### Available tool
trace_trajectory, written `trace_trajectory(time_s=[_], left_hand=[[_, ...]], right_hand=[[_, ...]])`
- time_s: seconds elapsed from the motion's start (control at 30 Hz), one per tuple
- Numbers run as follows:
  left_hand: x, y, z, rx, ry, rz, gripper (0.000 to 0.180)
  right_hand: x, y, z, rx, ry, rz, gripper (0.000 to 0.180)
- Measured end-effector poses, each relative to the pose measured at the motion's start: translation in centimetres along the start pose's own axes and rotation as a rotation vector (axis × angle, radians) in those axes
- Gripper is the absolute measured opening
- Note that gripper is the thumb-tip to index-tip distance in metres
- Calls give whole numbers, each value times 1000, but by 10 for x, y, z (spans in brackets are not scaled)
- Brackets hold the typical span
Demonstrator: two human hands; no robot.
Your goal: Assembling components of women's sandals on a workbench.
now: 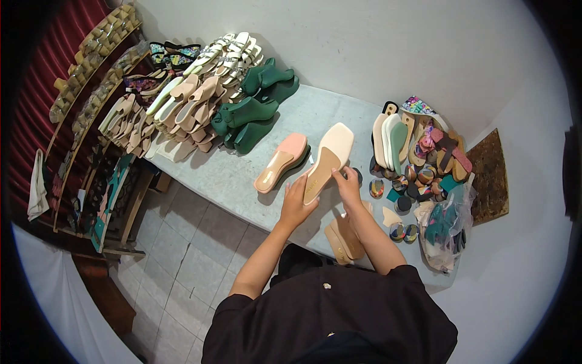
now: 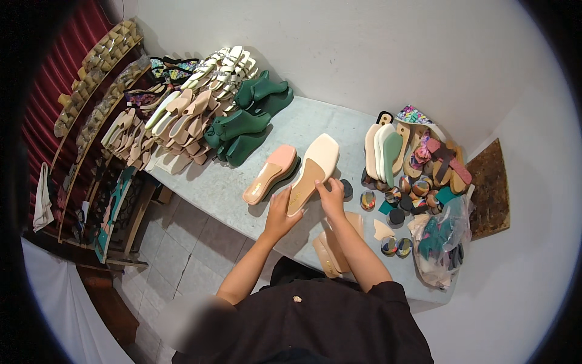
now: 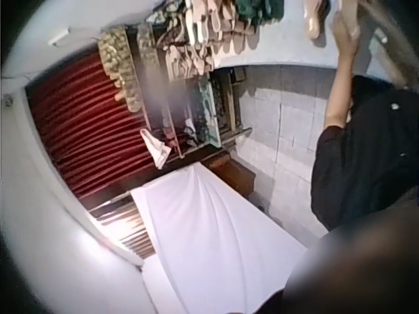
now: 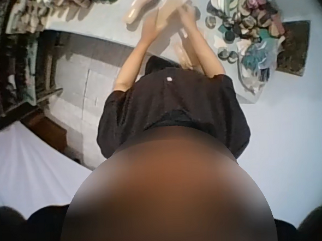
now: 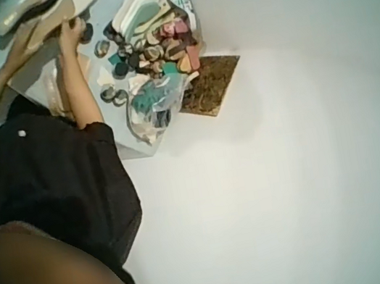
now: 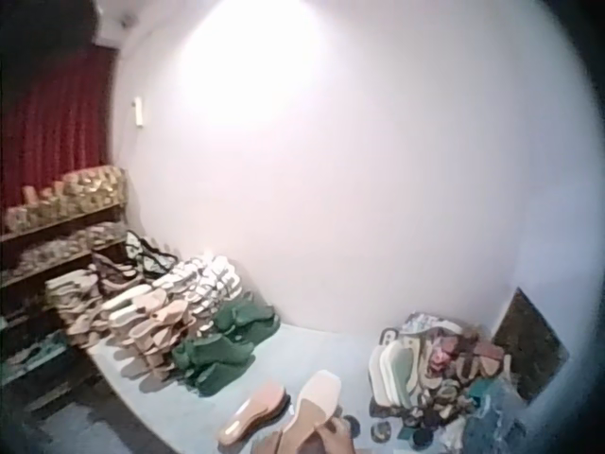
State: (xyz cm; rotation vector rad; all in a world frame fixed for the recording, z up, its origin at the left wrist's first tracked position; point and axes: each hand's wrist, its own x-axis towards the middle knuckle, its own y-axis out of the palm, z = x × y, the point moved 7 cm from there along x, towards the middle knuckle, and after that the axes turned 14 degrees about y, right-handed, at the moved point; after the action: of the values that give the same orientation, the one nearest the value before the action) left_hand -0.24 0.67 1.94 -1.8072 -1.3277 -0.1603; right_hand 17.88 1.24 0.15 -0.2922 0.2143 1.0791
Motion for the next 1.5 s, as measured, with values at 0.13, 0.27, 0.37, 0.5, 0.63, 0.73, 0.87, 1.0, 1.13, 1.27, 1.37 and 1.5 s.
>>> trace_trajectory(time_s=[0.13,0.27,0.37,0.5,0.63,0.73,0.87,1.0,1.13,1.27,1.37,1.5], left_hand=[[12,0,9,332,17,68,75],[25,4,18,341,-18,151,71],[27,8,29,347,9,170,71],[28,15,40,380,-45,208,72],[22,14,45,302,-60,252,77],[27,10,41,292,-75,236,86],[31,-2,17,320,-45,161,87],[23,-23,-5,228,-12,-45,79],[25,-42,-36,235,6,-141,69],[31,-55,-63,244,26,-176,62],[29,-50,-68,189,49,-200,56],[29,-22,-78,-29,72,-178,46]], right_hand=[[-3,-15,-9,17,177,-33,65],[3,-36,-38,115,185,-48,60],[-8,-47,-54,114,228,-39,57],[-6,-72,-88,107,251,-82,51],[-14,-79,-84,191,319,-59,51],[-6,-89,-85,167,292,-96,49],[19,-117,-56,-112,68,-212,48],[22,-144,5,-771,-192,-565,51],[60,-177,-19,-1011,-133,-680,46],[79,-190,-32,-1004,-143,-628,39],[62,-186,-13,-812,-228,-662,39],[16,-180,15,-651,-491,-669,33]])
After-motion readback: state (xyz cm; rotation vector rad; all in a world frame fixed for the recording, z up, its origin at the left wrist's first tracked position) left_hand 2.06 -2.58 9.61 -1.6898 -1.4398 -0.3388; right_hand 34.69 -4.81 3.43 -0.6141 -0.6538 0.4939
